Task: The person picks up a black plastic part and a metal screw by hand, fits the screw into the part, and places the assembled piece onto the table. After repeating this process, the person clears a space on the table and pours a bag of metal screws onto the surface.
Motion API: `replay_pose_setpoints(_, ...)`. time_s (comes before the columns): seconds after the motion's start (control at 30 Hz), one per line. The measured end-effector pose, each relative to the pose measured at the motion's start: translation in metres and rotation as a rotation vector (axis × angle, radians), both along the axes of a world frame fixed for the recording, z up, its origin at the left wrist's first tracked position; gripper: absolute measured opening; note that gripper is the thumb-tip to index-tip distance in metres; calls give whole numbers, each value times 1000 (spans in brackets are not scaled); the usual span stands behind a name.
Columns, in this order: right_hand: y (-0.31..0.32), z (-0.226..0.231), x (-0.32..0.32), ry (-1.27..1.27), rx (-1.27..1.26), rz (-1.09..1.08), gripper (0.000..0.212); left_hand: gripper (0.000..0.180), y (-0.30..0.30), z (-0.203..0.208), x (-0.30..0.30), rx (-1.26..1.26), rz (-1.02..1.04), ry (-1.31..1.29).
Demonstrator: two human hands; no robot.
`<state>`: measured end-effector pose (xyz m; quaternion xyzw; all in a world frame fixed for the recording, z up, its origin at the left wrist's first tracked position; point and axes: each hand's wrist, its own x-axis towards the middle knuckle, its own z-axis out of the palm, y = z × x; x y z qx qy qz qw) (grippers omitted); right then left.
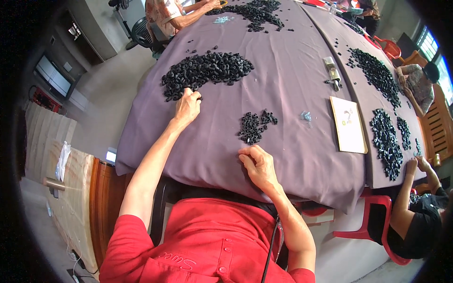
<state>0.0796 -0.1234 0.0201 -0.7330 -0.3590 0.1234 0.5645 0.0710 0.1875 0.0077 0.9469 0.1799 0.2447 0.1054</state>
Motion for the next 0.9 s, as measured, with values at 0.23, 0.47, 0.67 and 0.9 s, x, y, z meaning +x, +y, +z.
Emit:
replay_pose_setpoints(0.23,-2,1,0,-32,-9,9,10,24,-39,8,-18,-171,-35,56)
replay_pose_setpoints(0.47,-3,0,-1,-5,-21,14,10,22,-51,-11,-23,-115,18,-85)
replay_pose_setpoints(0.67,-3,0,1,-28,-6,15,10,20,-45,-14,-30,-163,-37,-129)
replay_pose_setpoints(0.9,-2,-1,0,-9,-9,11,9,15,-95,-1,-38,-533,-182,-341)
